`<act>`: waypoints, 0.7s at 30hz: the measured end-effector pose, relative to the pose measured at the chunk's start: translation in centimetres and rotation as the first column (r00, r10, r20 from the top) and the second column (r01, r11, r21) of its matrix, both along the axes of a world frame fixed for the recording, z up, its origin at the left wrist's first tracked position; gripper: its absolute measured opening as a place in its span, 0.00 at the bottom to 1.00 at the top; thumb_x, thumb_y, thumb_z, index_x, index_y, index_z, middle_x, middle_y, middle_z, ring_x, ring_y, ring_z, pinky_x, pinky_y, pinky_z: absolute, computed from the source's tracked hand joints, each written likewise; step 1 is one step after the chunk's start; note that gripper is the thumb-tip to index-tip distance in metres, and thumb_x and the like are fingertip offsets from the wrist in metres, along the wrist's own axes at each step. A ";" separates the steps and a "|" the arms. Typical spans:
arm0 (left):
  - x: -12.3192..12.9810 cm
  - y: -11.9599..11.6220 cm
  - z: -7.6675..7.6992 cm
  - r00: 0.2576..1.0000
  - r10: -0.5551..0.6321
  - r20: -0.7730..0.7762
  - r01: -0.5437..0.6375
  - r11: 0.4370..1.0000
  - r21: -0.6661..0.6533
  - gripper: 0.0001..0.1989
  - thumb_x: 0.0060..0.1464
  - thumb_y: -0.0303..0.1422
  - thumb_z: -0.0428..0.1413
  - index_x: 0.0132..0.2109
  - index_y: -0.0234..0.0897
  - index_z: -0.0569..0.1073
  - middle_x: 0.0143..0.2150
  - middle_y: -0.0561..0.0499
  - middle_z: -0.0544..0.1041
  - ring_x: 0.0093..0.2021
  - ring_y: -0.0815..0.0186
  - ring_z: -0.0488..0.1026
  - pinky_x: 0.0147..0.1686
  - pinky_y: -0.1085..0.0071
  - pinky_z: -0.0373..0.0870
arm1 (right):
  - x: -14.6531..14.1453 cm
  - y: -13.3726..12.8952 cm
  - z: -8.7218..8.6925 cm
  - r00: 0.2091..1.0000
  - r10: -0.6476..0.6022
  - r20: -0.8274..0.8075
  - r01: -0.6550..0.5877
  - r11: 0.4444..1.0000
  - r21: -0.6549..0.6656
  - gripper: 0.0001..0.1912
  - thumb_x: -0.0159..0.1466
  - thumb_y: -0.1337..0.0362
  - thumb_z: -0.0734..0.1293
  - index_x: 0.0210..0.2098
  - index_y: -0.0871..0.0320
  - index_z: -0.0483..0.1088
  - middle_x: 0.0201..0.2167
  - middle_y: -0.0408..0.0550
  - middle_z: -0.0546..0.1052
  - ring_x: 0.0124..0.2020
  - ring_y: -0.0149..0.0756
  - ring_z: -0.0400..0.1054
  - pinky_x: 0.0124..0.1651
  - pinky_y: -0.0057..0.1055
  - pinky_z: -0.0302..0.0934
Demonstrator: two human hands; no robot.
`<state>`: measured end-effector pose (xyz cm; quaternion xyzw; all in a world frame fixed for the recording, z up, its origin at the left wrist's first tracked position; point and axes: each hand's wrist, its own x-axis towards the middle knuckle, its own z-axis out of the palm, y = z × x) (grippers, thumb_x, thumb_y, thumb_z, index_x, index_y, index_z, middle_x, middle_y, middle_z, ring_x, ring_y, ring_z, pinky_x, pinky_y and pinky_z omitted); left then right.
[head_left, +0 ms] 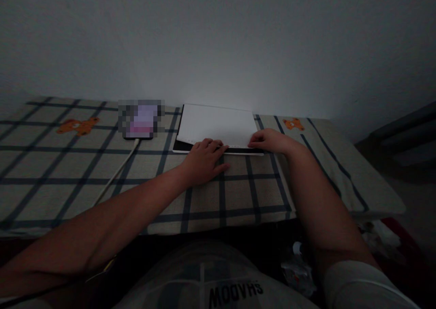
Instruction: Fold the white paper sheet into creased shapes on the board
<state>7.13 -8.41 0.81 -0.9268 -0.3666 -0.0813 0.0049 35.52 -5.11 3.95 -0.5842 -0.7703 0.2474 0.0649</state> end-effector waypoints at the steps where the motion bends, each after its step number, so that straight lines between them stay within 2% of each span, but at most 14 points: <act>1: 0.0 0.0 0.0 1.000 0.002 0.001 -0.002 1.000 0.001 0.32 0.69 0.52 0.45 0.71 0.38 0.64 0.69 0.42 0.67 0.65 0.48 0.62 0.61 0.53 0.62 | -0.1 0.0 0.0 1.000 -0.005 0.009 0.005 1.000 0.003 0.13 0.63 0.55 0.68 0.33 0.58 0.79 0.29 0.47 0.80 0.31 0.35 0.70 0.35 0.31 0.59; 5: 0.1 -0.1 0.2 1.000 0.006 -0.005 -0.006 0.999 0.031 0.32 0.68 0.52 0.46 0.70 0.38 0.65 0.68 0.42 0.68 0.64 0.48 0.63 0.59 0.53 0.63 | -0.2 -0.3 -0.1 0.999 -0.034 -0.001 0.034 0.999 0.007 0.12 0.63 0.55 0.69 0.33 0.58 0.78 0.28 0.46 0.79 0.30 0.35 0.69 0.35 0.31 0.59; 9: 0.8 -0.1 0.8 0.998 0.021 -0.056 -0.016 0.996 0.086 0.32 0.66 0.53 0.48 0.67 0.37 0.68 0.63 0.40 0.72 0.58 0.47 0.67 0.52 0.55 0.66 | -0.2 -0.6 -0.6 0.997 -0.054 -0.060 0.056 0.998 0.037 0.13 0.63 0.54 0.69 0.34 0.58 0.78 0.30 0.47 0.79 0.30 0.34 0.69 0.34 0.30 0.59; 12: 2.3 -0.5 1.6 0.991 0.041 -0.123 -0.027 0.993 0.113 0.31 0.66 0.54 0.49 0.60 0.32 0.73 0.56 0.36 0.75 0.54 0.46 0.69 0.46 0.56 0.67 | -0.2 -0.7 -0.7 0.996 -0.063 -0.069 0.066 0.997 0.035 0.13 0.63 0.55 0.69 0.34 0.59 0.78 0.30 0.47 0.79 0.30 0.34 0.69 0.34 0.30 0.59; 15: 4.2 -0.8 2.1 0.988 0.062 -0.142 -0.045 0.991 0.122 0.27 0.65 0.51 0.51 0.53 0.30 0.76 0.53 0.34 0.76 0.55 0.46 0.69 0.47 0.57 0.68 | -0.3 -0.6 -0.6 0.997 -0.055 -0.062 0.057 0.998 0.038 0.12 0.63 0.56 0.69 0.34 0.59 0.78 0.29 0.47 0.79 0.30 0.34 0.69 0.34 0.30 0.59; 16: 4.7 -0.8 2.0 0.991 0.026 -0.129 -0.009 0.991 0.131 0.26 0.65 0.50 0.52 0.53 0.30 0.76 0.53 0.35 0.76 0.56 0.47 0.69 0.49 0.57 0.68 | -0.3 -0.5 -0.6 0.997 -0.045 -0.056 0.047 0.998 0.047 0.12 0.64 0.56 0.69 0.35 0.59 0.78 0.30 0.48 0.79 0.30 0.34 0.69 0.34 0.30 0.59; 19: 5.8 -0.4 1.3 0.984 -0.159 -0.076 0.168 0.977 0.132 0.26 0.66 0.43 0.53 0.63 0.30 0.70 0.60 0.37 0.74 0.60 0.50 0.67 0.56 0.58 0.66 | -0.2 -0.4 -0.7 0.999 -0.022 -0.044 0.025 0.997 0.074 0.10 0.64 0.59 0.69 0.36 0.59 0.79 0.31 0.48 0.80 0.32 0.34 0.70 0.35 0.30 0.60; 21: 6.0 0.0 0.6 0.978 -0.204 -0.040 0.207 0.973 0.098 0.26 0.67 0.43 0.51 0.64 0.30 0.68 0.61 0.39 0.73 0.60 0.51 0.68 0.57 0.58 0.66 | -0.2 -0.2 -0.9 0.998 -0.014 -0.053 0.018 0.997 0.078 0.10 0.64 0.59 0.69 0.36 0.59 0.79 0.31 0.48 0.80 0.32 0.34 0.70 0.36 0.30 0.60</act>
